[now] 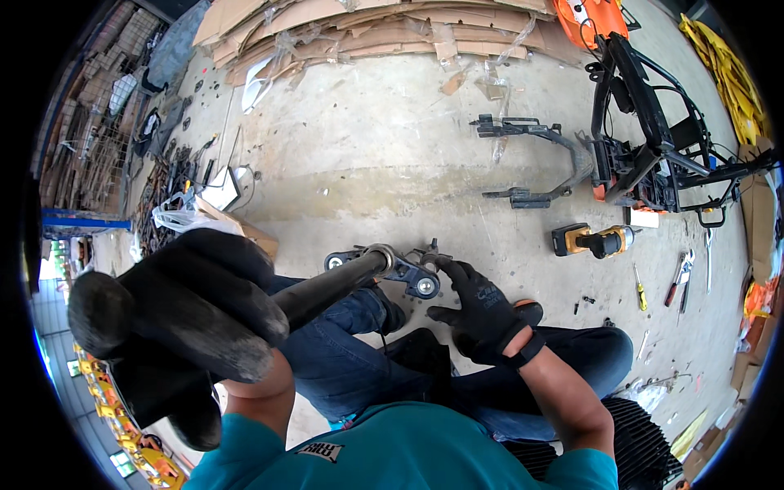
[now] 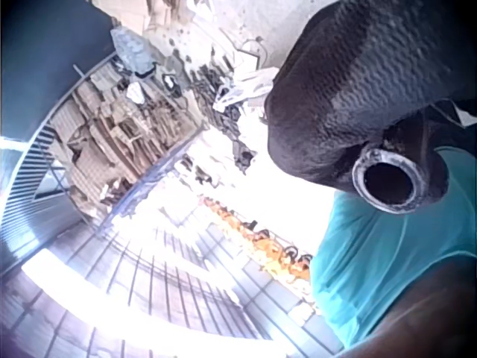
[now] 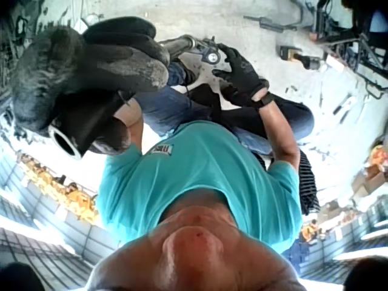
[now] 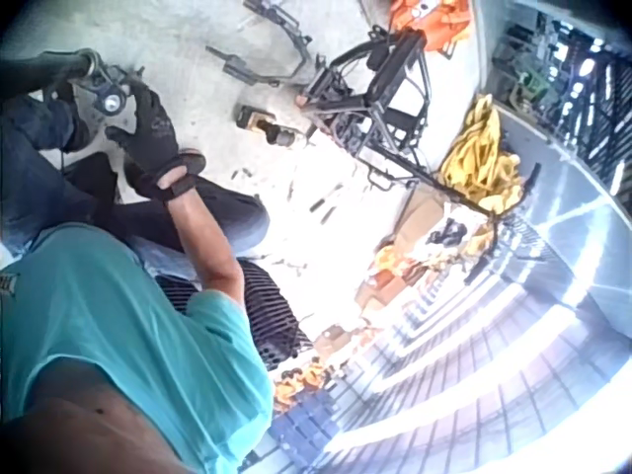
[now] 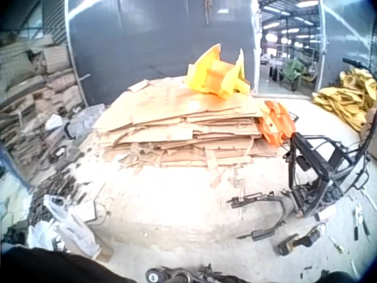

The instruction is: The person holds and aligns the front fork tubes of a motorcycle into the triple clamps while sitting on the floor, and uses a screwdriver to tighten components on the forks.

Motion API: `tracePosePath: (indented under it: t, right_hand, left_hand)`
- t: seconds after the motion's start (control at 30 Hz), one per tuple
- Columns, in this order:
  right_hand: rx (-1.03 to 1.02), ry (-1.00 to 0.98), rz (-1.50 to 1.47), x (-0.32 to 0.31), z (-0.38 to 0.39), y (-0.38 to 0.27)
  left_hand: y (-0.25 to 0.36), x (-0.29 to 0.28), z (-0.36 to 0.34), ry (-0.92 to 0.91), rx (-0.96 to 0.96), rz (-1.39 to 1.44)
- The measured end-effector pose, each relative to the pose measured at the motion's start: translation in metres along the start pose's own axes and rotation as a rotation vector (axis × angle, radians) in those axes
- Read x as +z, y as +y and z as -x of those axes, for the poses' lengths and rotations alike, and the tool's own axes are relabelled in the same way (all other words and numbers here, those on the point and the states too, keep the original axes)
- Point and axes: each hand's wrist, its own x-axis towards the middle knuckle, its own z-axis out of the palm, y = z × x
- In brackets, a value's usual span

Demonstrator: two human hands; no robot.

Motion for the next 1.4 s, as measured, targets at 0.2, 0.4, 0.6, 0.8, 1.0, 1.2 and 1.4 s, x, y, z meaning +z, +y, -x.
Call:
tracePosePath:
  t: [0.2,0.4,0.6,0.8,1.0,1.2,1.4]
  right_hand:
    - [-0.032,0.072,0.197,0.026,-0.023,0.005]
    - [-0.149,0.168,0.18,0.03,-0.026,0.014]
    - [-0.167,0.161,0.19,0.029,-0.032,0.014]
    - [-0.133,0.146,0.169,0.027,-0.034,0.015]
    - [-0.118,0.194,0.191,0.029,-0.035,0.0]
    - [-0.064,0.223,-0.031,0.028,-0.033,-0.018]
    - [0.019,0.156,-0.032,0.02,-0.035,-0.017]
  left_hand:
    - [-0.006,0.016,0.01,0.127,0.037,0.001]
    - [-0.007,0.016,0.002,0.147,0.062,-0.03]
    - [-0.011,0.019,0.022,0.35,-0.076,0.092]
    - [-0.048,0.052,0.079,0.018,-0.789,-0.581]
    - [-0.091,0.121,0.122,0.108,-0.987,-0.259]
    - [-0.151,0.144,0.147,0.308,-1.062,0.196]
    - [-0.145,0.157,0.153,0.652,-1.09,0.879]
